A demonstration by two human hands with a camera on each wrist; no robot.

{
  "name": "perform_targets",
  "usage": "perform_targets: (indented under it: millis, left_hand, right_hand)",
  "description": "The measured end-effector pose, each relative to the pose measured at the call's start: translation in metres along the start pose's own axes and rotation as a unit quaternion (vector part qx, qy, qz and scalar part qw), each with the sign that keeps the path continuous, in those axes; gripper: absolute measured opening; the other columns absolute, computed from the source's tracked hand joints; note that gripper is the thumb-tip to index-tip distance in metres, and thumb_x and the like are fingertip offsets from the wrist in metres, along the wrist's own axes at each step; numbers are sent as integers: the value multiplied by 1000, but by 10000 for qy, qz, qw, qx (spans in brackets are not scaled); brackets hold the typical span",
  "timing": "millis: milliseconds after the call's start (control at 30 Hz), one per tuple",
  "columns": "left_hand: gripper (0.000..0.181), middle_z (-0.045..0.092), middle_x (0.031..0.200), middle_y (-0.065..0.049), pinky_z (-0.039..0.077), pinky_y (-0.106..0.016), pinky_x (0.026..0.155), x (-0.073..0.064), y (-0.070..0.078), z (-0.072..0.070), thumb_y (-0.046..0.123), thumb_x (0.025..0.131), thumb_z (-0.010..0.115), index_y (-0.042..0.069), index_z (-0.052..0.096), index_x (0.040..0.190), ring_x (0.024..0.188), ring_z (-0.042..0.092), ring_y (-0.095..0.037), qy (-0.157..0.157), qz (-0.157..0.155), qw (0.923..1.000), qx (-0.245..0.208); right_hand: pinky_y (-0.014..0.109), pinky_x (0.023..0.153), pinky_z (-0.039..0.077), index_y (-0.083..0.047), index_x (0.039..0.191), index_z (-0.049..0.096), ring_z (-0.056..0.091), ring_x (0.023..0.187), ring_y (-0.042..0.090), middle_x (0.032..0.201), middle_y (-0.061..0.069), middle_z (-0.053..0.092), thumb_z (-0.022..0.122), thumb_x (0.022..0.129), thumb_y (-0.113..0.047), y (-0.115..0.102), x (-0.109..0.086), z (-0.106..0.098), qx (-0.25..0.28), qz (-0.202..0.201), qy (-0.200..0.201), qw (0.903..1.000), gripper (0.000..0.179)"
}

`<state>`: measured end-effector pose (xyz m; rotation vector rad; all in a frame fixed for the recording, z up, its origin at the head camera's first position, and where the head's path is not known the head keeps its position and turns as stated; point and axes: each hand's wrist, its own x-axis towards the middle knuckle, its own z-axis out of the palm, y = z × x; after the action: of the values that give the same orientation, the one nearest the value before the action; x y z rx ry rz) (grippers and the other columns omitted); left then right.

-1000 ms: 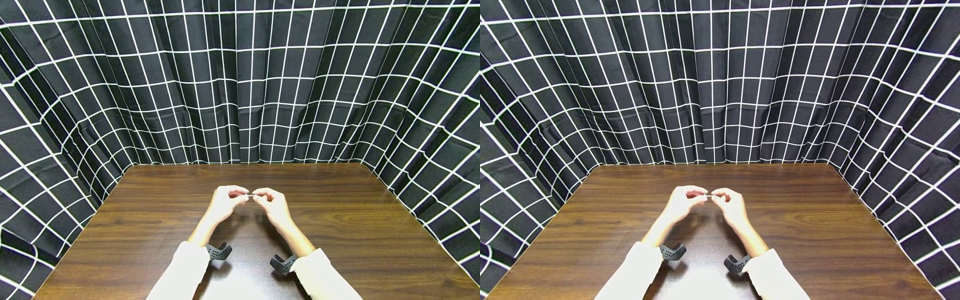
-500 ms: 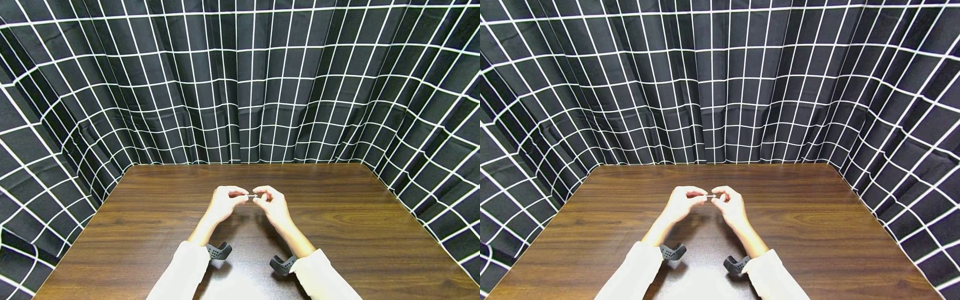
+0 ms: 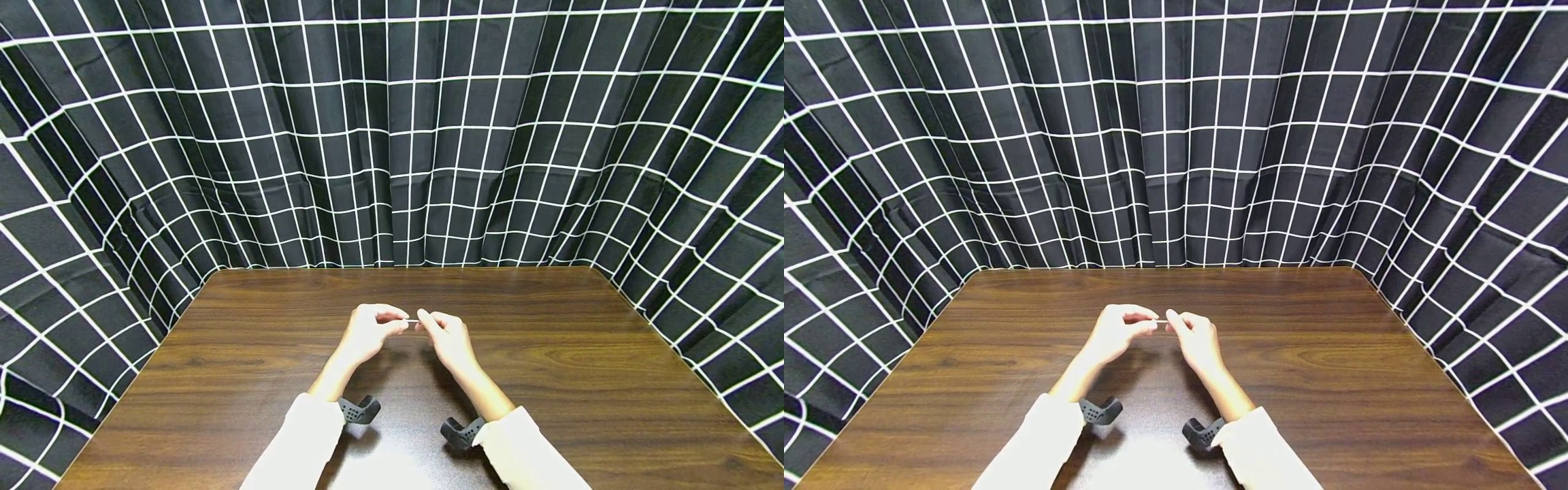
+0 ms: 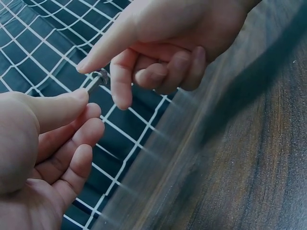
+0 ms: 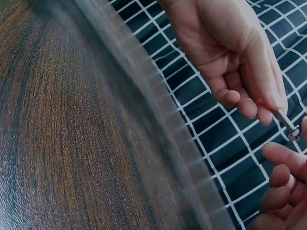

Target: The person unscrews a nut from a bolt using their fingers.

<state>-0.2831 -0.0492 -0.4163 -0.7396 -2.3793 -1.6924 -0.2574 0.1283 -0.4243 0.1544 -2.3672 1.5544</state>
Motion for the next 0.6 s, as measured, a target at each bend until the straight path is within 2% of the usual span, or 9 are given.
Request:
perform_targets:
  millis: [233, 400, 600]
  left_hand:
    - [13, 73, 90, -15, 53, -29, 67, 0, 6, 2, 1, 86, 71, -5, 72, 97, 76, 71, -30, -25, -54, 9999, 109]
    - [14, 74, 87, -11, 52, -25, 65, 1, 0, 2, 6, 85, 73, -1, 74, 97, 73, 71, -25, 39, -8, 10000, 51]
    - [15, 74, 87, -8, 52, -24, 63, 1, -4, 0, 10, 84, 75, 1, 74, 97, 71, 71, -19, 35, -7, 9998, -197]
  right_hand:
    - [27, 53, 33, -1, 67, 64, 44, 53, 14, 52, 2, 48, 61, 96, -26, 0, -1, -1, 265, 41, -98, 9996, 38]
    - [25, 55, 35, 3, 72, 64, 45, 57, 12, 58, 2, 55, 63, 95, -19, -3, 0, -1, 587, 201, -171, 9979, 32]
    - [25, 51, 31, 9, 80, 65, 41, 54, 12, 55, 0, 45, 63, 93, -10, -15, -3, -5, 830, 167, -332, 9959, 24]
